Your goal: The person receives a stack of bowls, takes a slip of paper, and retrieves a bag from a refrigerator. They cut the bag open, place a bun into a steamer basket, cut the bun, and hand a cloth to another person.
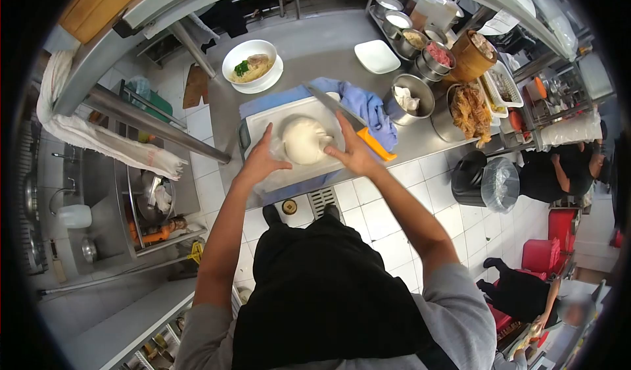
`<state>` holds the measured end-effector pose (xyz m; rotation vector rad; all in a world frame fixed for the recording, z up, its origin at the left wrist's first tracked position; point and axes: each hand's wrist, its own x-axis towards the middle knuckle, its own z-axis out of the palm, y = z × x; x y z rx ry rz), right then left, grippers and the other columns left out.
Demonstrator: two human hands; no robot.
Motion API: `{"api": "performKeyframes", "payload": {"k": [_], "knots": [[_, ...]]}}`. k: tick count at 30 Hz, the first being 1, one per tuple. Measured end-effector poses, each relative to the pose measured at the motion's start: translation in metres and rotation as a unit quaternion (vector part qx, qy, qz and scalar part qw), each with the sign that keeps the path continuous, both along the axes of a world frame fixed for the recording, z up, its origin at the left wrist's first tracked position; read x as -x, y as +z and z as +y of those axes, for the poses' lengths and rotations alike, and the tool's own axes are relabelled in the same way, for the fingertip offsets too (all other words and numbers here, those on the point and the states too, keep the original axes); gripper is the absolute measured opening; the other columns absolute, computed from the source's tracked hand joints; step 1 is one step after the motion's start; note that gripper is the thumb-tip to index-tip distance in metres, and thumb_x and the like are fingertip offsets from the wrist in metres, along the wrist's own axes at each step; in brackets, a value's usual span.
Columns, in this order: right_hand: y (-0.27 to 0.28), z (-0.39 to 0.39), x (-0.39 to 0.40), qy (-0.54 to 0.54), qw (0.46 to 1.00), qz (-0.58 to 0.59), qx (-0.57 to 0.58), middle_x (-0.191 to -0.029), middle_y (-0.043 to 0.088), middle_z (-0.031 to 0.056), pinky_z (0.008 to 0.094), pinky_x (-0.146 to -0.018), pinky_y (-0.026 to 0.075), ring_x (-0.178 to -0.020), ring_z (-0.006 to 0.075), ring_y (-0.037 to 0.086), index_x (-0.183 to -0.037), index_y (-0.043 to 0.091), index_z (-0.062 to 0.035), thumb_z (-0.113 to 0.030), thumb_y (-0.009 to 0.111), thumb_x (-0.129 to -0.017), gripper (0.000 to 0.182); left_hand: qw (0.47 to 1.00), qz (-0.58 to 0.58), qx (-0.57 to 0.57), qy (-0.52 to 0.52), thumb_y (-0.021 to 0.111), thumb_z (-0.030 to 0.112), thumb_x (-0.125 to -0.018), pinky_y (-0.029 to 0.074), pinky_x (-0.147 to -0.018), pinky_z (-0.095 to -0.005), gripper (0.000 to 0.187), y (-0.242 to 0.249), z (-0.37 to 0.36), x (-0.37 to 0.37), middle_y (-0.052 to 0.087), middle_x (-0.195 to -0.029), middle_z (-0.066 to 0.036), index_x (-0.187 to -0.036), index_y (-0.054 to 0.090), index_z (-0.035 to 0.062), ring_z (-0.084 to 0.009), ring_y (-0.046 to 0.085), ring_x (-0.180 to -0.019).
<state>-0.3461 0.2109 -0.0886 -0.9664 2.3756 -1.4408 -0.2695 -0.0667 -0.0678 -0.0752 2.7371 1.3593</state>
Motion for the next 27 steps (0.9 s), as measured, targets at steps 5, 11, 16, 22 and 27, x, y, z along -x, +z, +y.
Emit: {"api": "performKeyframes", "payload": {"k": [5, 11, 16, 22, 27], "knots": [[-0.034, -0.045, -0.036, -0.112, 0.99, -0.034, 0.078, -0.155, 0.007, 0.0263, 0.0404, -0.117, 0.013, -0.145, 0.0348, 0.009, -0.15, 0.001, 0.0023, -0.037, 0.066, -0.086, 0.099, 0.995, -0.024, 0.054, -0.078, 0.091, 0.029, -0.052, 0.036, -0.108, -0.0371, 0.127, -0.008, 0.023, 0.016, 0.041, -0.142, -0.026, -0.148, 0.014, -0.0032, -0.0347, 0.041, -0.133], [-0.024, -0.057, -0.039, -0.15, 0.989, -0.014, 0.014, -0.154, 0.009, 0.0298, 0.0418, -0.117, 0.013, -0.144, 0.0408, 0.009, -0.148, 0.011, 0.002, -0.037, 0.065, -0.088, 0.09, 0.995, -0.041, 0.075, -0.06, 0.091, 0.028, -0.049, 0.04, -0.105, -0.0397, 0.128, -0.002, 0.033, 0.013, 0.044, -0.138, -0.027, -0.147, 0.016, -0.0035, -0.0379, 0.047, -0.126], [-0.02, 0.012, -0.018, -0.245, 0.943, 0.203, -0.093, -0.135, 0.043, 0.0254, 0.0455, -0.104, 0.035, -0.124, 0.043, 0.042, -0.137, 0.043, -0.0053, -0.024, 0.066, -0.084, 0.06, 0.978, -0.039, 0.186, -0.089, 0.092, 0.033, -0.045, 0.047, -0.095, -0.0434, 0.131, 0.028, 0.029, 0.018, 0.051, -0.125, -0.026, -0.15, 0.017, 0.0096, -0.0393, 0.055, -0.115], [-0.013, 0.056, 0.002, -0.219, 0.925, 0.147, -0.275, -0.112, 0.058, 0.0205, 0.0479, -0.086, 0.047, -0.104, 0.0398, 0.056, -0.133, 0.046, -0.0062, -0.013, 0.062, -0.081, 0.055, 0.965, 0.009, 0.212, -0.155, 0.091, 0.035, -0.045, 0.049, -0.089, -0.0458, 0.129, 0.012, 0.025, 0.035, 0.055, -0.115, -0.023, -0.15, 0.017, 0.0199, -0.0408, 0.058, -0.107], [0.009, 0.044, 0.009, -0.168, 0.926, 0.091, -0.325, -0.103, 0.061, 0.0215, 0.0481, -0.078, 0.05, -0.092, 0.041, 0.061, -0.133, 0.045, -0.0073, -0.015, 0.057, -0.085, 0.05, 0.982, 0.008, 0.162, -0.098, 0.091, 0.037, -0.047, 0.049, -0.088, -0.0456, 0.128, -0.003, 0.043, 0.022, 0.055, -0.115, -0.024, -0.15, 0.017, 0.0177, -0.041, 0.059, -0.105]]}}
